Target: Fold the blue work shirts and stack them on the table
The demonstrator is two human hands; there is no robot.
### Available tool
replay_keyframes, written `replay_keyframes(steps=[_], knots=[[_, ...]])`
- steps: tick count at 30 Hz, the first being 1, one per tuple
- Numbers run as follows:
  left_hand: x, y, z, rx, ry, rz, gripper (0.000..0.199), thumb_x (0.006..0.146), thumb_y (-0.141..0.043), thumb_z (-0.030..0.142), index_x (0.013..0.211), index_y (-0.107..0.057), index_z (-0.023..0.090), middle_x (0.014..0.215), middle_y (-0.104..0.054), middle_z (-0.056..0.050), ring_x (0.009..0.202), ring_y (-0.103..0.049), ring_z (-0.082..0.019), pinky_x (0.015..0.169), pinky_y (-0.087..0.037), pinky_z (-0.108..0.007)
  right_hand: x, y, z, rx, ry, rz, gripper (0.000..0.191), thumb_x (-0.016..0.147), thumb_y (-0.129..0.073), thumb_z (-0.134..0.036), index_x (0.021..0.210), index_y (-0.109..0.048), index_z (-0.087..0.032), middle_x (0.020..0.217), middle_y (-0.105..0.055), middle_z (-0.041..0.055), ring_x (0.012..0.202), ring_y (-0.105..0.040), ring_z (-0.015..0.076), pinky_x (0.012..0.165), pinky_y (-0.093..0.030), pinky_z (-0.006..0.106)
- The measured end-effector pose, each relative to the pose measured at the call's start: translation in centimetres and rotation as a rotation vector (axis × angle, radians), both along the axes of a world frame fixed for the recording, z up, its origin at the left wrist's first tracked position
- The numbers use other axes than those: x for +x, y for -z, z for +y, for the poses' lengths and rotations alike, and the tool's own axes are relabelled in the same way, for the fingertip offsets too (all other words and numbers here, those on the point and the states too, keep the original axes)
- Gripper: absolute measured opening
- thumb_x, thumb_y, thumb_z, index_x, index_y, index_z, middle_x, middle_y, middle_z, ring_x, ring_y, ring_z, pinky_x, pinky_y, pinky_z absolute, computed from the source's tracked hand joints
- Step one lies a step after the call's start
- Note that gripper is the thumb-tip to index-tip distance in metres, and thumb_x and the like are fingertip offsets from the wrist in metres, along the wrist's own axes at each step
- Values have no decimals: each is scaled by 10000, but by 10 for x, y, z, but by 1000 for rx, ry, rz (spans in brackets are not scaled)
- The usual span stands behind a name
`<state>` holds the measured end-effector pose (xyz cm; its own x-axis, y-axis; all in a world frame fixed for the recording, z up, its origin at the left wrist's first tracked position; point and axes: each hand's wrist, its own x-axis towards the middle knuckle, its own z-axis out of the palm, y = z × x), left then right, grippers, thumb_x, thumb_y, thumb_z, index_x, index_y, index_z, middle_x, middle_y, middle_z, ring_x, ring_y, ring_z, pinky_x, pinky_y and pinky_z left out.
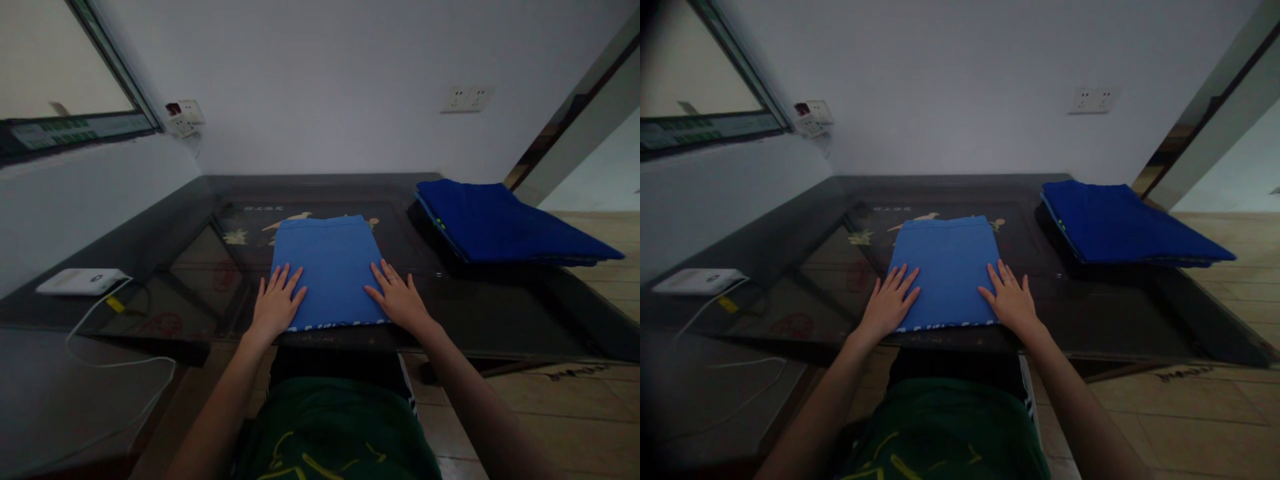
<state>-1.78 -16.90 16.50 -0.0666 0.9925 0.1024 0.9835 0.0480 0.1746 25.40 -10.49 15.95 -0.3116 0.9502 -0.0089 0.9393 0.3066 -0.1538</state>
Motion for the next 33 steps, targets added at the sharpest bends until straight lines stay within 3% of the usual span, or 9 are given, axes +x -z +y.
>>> replay_keyframes(steps=[12, 26, 33], knots=[[-3, 3, -3, 51, -2, 4, 537, 972, -315, 475, 1480, -329, 300, 1562, -277, -47, 1446, -214, -273, 1149, -177, -550, 1, -3, -2, 5, 4, -19, 653, 969, -246, -557, 1531, -187, -229, 1593, -136, 93, 1460, -157, 262, 1140, -156, 588], [-1, 0, -4, 41, -13, -2, 532, 971, -330, 467, 1476, -333, 302, 1559, -284, -47, 1445, -219, -274, 1142, -197, -559, 2, 2, -3, 66, 24, -23, 660, 952, -274, -587, 1523, -235, -258, 1590, -171, 62, 1457, -132, 324, 1145, -177, 567], [-9, 1, 0, 36, 15, -105, 522, 951, -390, 466, 1444, -397, 293, 1530, -348, -65, 1432, -245, -291, 1122, -213, -586, 2, 3, -2, 101, 23, 20, 648, 946, -314, -567, 1510, -282, -251, 1583, -209, 71, 1452, -154, 327, 1130, -211, 575]])
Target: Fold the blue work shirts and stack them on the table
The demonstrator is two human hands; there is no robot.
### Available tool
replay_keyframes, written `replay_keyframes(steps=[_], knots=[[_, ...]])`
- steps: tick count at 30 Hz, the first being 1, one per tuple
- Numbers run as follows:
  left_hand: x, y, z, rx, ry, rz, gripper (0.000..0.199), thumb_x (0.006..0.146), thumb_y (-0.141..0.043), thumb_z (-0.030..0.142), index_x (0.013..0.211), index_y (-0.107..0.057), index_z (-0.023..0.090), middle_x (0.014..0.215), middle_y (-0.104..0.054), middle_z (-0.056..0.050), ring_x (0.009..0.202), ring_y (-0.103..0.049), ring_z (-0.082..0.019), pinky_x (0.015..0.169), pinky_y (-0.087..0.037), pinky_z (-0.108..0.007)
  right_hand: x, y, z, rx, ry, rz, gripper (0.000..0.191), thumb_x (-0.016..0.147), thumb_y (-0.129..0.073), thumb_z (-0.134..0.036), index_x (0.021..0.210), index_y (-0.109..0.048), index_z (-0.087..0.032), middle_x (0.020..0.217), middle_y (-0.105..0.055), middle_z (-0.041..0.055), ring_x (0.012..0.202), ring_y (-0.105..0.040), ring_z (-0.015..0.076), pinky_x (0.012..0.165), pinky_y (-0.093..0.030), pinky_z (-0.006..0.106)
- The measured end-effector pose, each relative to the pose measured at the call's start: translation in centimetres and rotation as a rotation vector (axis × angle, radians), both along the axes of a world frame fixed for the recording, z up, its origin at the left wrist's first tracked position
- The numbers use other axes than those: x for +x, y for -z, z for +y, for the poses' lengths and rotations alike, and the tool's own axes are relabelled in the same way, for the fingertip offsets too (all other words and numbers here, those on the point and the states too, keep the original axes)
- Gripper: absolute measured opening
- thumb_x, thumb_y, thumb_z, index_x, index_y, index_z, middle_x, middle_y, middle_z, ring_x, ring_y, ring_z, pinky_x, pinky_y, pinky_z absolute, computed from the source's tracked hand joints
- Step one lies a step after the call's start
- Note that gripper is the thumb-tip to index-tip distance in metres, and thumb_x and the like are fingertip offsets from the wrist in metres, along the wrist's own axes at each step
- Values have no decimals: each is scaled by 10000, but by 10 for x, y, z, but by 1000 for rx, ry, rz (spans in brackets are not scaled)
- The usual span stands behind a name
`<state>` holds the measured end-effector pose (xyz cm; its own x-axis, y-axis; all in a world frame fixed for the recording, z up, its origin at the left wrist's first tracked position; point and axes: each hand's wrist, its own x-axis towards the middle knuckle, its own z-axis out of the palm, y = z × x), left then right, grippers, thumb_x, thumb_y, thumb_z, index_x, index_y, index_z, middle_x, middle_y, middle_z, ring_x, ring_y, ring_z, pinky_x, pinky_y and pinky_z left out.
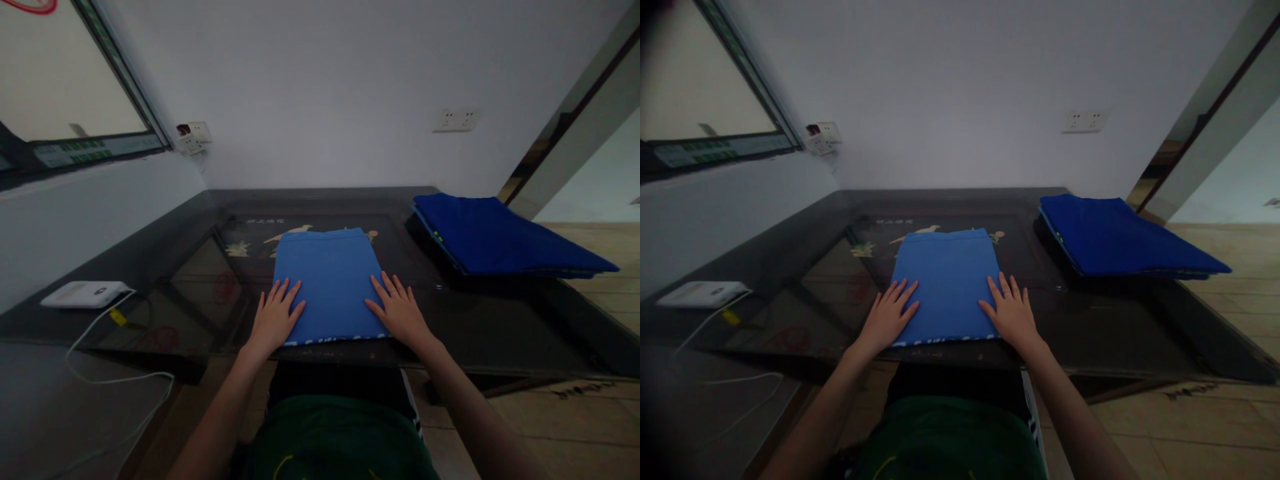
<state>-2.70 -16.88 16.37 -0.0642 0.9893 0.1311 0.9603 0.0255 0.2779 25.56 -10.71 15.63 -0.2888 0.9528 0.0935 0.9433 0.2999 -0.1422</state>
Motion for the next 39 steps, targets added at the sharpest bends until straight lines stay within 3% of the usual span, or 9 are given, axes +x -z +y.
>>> replay_keyframes(steps=[5, 9, 12, 15, 21, 27, 32, 37, 39], knots=[[-36, -15, 33, 80, 71, -317, 395, 886, -486, 398, 1163, -665, 181, 1311, -586, -122, 1248, -504, -243, 1096, -337, -439, 15, -6, -4, 79, 35, 236, 620, 919, -410, -464, 1426, -429, -108, 1459, -429, 170, 1374, -345, 312, 1093, -344, 479], [-63, -31, 73, 98, -33, -740, 350, 829, -548, 330, 1102, -668, 145, 1182, -653, -122, 1121, -588, -219, 998, -433, -381, 42, -8, -16, 103, 93, 474, 473, 874, -442, -433, 1194, -621, -135, 1160, -638, 164, 1088, -591, 295, 958, -471, 461], [-74, -38, 100, -31, -140, -1157, 349, 831, -578, 283, 1161, -614, 174, 1069, -689, -87, 931, -649, -150, 835, -499, -292, 57, -6, -25, -30, 127, 701, 427, 790, -540, -463, 1095, -653, -188, 987, -675, 122, 913, -647, 277, 779, -551, 424], [-81, -40, 124, -133, -258, -1368, 254, 821, -611, 204, 1072, -623, 164, 842, -691, -42, 702, -630, -100, 708, -493, -230, 61, -8, -29, -277, 153, 993, 578, 699, -642, -511, 1183, -596, -198, 1037, -656, 119, 898, -659, 267, 666, -577, 374], [-89, -36, 161, -276, -315, -1437, 62, 792, -629, 91, 845, -643, 118, 630, -650, -28, 570, -598, -128, 632, -494, -242, 57, -32, -24, -598, 193, 1217, 814, 630, -761, -509, 1312, -451, -191, 1185, -574, 136, 893, -622, 205, 641, -537, 280], [-89, -36, 172, -321, -307, -1519, 54, 849, -600, 145, 838, -648, 123, 608, -651, -19, 531, -603, -138, 600, -517, -249, 48, -46, -18, -790, 78, 1199, 823, 701, -731, -478, 1391, -366, -218, 841, -575, 12, 639, -511, 111, 505, -387, 206], [-80, -39, 164, -332, -284, -1696, 145, 903, -541, 188, 849, -655, 117, 692, -692, -51, 553, -644, -152, 587, -549, -260, 39, -44, -16, -782, -49, 1074, 692, 753, -681, -456, 1373, -451, -256, 990, -623, 48, 759, -572, 161, 591, -451, 254], [-66, -44, 151, -381, -321, -1695, 168, 897, -548, 204, 1005, -654, 128, 761, -708, -65, 607, -674, -180, 621, -585, -300, 43, -25, -16, -609, -88, 1014, 427, 807, -613, -429, 1177, -661, -221, 1203, -609, 82, 1067, -565, 242, 929, -460, 394], [-64, -44, 149, -339, -323, -1647, 198, 866, -562, 147, 1048, -638, 134, 768, -703, -59, 602, -673, -180, 599, -587, -300, 44, -18, -15, -581, -66, 1019, 450, 809, -602, -411, 1215, -648, -221, 1225, -596, 94, 1008, -589, 231, 883, -491, 390]])
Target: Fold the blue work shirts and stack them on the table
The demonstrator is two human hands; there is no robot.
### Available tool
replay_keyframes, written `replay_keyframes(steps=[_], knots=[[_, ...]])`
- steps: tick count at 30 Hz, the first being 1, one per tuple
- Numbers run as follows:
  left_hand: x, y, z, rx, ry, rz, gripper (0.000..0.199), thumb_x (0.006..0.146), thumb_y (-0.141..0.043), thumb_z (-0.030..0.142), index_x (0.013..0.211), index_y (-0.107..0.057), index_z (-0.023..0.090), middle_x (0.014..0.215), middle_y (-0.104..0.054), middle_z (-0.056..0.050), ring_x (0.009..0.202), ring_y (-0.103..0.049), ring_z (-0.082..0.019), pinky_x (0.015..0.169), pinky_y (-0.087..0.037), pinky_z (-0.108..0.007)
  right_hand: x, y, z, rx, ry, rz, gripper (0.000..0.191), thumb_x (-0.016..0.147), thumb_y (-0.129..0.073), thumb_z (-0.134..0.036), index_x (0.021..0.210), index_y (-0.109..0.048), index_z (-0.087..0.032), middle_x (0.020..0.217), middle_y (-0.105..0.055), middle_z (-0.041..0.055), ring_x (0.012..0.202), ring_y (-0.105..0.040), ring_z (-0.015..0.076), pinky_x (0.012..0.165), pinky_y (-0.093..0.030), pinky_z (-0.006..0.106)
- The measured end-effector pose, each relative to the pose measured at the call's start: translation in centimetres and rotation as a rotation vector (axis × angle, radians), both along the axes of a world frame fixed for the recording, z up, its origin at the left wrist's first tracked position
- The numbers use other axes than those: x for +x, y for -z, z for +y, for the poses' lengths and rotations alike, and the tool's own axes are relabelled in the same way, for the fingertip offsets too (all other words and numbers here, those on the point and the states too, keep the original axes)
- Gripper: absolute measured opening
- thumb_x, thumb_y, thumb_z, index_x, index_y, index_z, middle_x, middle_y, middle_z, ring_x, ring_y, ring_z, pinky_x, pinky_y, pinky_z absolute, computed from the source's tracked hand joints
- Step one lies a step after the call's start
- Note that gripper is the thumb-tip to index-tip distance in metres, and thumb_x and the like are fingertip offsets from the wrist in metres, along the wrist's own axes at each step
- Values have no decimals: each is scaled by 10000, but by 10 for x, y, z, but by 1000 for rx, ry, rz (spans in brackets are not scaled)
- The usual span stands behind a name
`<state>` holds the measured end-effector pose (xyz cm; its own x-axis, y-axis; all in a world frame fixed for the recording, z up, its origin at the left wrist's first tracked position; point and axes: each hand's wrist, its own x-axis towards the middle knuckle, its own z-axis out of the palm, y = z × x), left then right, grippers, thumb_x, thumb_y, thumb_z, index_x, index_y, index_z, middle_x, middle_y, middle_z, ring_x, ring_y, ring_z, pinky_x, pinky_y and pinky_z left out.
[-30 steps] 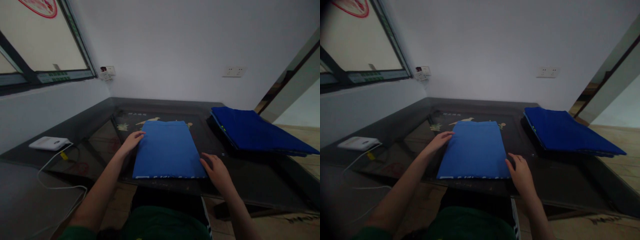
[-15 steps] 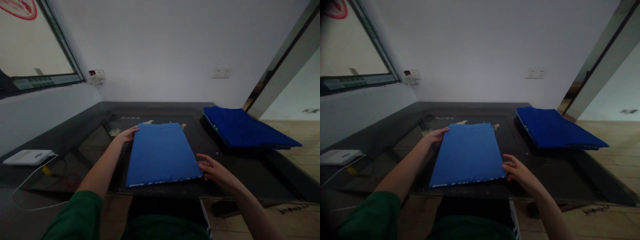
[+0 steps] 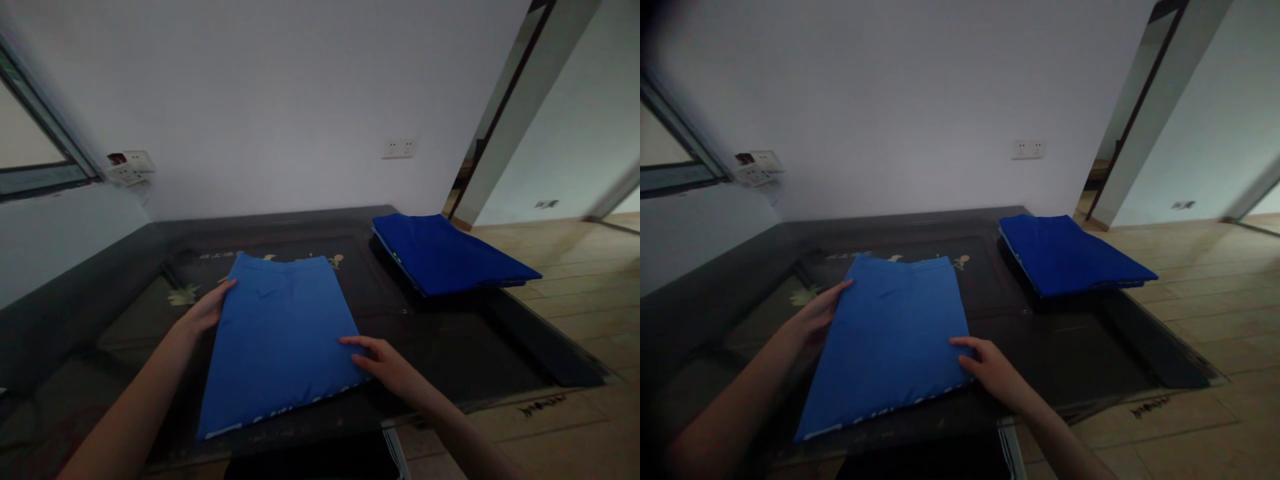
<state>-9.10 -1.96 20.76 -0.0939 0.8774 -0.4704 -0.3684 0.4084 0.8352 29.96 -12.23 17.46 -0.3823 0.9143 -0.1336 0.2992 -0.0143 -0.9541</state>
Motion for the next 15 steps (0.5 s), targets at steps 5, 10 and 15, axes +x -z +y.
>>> replay_keyframes(steps=[5, 10, 15], knots=[[12, -11, 9, 192, -69, 106, 418, 745, -583, -14, 1109, -593, 192, 821, -690, -20, 587, -663, -148, 534, -577, -249, 6, -13, 8, -58, 45, -23, 488, 828, -531, -317, 1308, -587, -244, 1039, -610, 64, 589, -511, 97, 495, -464, 240], [63, -54, 39, 275, -48, 62, 458, 750, -549, -31, 1132, -583, 219, 870, -681, -22, 604, -657, -144, 546, -590, -265, 48, -62, 37, 33, 160, 6, 504, 809, -526, -253, 1308, -594, -233, 834, -620, 20, 507, -422, 71, 449, -370, 193], [146, -103, 92, 408, 25, -65, 421, 808, -495, -18, 1152, -583, 210, 861, -682, -34, 638, -654, -139, 636, -604, -290, 122, -110, 77, 148, 311, -74, 522, 786, -548, -247, 1305, -599, -215, 628, -567, -17, 444, -359, 69, 397, -288, 179]])
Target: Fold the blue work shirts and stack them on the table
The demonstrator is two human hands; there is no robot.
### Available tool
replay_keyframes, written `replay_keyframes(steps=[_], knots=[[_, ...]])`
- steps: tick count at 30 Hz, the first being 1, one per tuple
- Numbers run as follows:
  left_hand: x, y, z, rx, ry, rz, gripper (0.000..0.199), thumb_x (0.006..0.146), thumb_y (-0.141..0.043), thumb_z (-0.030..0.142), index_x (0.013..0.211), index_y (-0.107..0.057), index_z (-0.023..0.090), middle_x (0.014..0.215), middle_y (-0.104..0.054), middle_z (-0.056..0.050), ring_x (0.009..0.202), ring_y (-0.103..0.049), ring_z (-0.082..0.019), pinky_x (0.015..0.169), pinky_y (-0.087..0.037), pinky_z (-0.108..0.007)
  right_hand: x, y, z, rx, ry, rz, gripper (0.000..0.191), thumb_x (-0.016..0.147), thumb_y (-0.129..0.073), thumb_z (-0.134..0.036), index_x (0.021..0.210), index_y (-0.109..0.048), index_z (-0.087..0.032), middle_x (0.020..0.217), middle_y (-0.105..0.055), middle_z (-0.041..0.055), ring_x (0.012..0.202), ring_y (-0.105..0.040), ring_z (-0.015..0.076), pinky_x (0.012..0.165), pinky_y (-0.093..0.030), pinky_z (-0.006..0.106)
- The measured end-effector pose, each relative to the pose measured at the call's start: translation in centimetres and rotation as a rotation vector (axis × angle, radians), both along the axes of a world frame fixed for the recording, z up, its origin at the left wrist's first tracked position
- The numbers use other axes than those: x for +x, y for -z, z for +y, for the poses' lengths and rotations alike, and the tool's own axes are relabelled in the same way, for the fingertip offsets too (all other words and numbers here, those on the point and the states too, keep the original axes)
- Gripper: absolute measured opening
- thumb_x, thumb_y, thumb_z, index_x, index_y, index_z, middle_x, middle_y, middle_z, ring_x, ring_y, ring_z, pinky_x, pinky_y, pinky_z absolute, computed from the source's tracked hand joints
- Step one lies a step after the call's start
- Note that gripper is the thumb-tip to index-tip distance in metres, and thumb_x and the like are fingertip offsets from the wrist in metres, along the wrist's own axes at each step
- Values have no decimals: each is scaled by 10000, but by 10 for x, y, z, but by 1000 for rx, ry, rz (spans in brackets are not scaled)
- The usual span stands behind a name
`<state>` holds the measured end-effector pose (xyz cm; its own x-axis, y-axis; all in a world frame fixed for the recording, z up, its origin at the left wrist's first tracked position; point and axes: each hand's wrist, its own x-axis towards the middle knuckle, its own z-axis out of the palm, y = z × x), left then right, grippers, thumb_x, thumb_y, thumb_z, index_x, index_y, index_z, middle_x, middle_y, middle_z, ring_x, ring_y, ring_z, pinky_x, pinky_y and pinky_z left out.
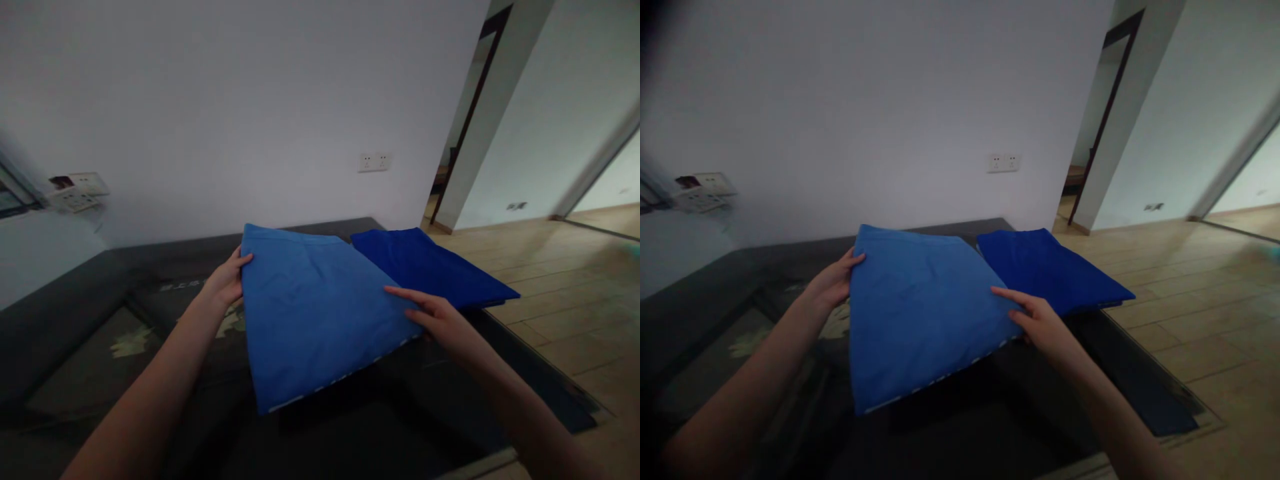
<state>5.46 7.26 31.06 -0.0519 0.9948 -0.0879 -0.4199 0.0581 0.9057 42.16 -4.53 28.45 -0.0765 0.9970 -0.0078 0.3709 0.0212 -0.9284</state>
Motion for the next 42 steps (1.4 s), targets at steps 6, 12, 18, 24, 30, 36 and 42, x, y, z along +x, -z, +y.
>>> replay_keyframes(steps=[6, 12, 18, 24, 30, 36, 42], knots=[[114, -55, 79, 149, 187, -158, 542, 848, -430, -28, 1303, -493, 261, 998, -692, -52, 868, -674, -187, 902, -546, -424, 85, -58, 39, 40, 249, 106, 508, 729, -561, -172, 1225, -644, -238, 912, -687, 29, 503, -466, 78, 429, -405, 193], [214, -90, 145, 218, 336, -309, 540, 883, -392, -5, 1366, -417, 234, 1144, -658, -76, 1033, -643, -225, 946, -515, -453, 183, -95, 65, 171, 445, 131, 391, 708, -542, -117, 1014, -735, -267, 1092, -689, 19, 647, -549, 114, 520, -447, 219], [274, 5, 155, -63, 290, -292, 589, 852, -398, -2, 1374, -399, 272, 1148, -647, -67, 904, -656, -161, 874, -543, -355, 245, -13, 78, -1, 509, 137, 350, 634, -625, -223, 957, -756, -254, 1044, -703, 72, 573, -543, 138, 453, -419, 264], [276, 109, 141, -272, 278, -102, 891, 780, -537, 65, 1451, -123, 478, 1203, -604, -22, 784, -642, -128, 711, -553, -295, 252, 65, 71, -43, 524, 60, 430, 699, -673, -448, 1065, -696, -221, 885, -692, 87, 615, -586, 153, 523, -522, 275], [279, 122, 155, 2, 255, 165, 799, 705, -535, -7, 1415, -389, 330, 1314, -559, -65, 908, -636, -165, 759, -549, -290, 244, 64, 66, -12, 558, 146, 577, 603, -805, -384, 1141, -646, -250, 1063, -660, 86, 724, -618, 168, 630, -569, 298], [285, 122, 170, 49, 181, 269, 678, 668, -535, -57, 1310, -560, 158, 1321, -565, -123, 1097, -597, -197, 940, -481, -284, 242, 63, 75, 159, 638, 24, 556, 549, -797, -357, 1065, -686, -181, 994, -684, 103, 691, -601, 180, 530, -513, 274], [285, 125, 169, 56, 170, 311, 687, 681, -540, -50, 1332, -538, 172, 1357, -541, -120, 1172, -564, -209, 987, -455, -312, 250, 73, 82, 200, 660, -171, 461, 573, -737, -388, 985, -712, -182, 946, -699, 90, 694, -598, 200, 578, -501, 319]])
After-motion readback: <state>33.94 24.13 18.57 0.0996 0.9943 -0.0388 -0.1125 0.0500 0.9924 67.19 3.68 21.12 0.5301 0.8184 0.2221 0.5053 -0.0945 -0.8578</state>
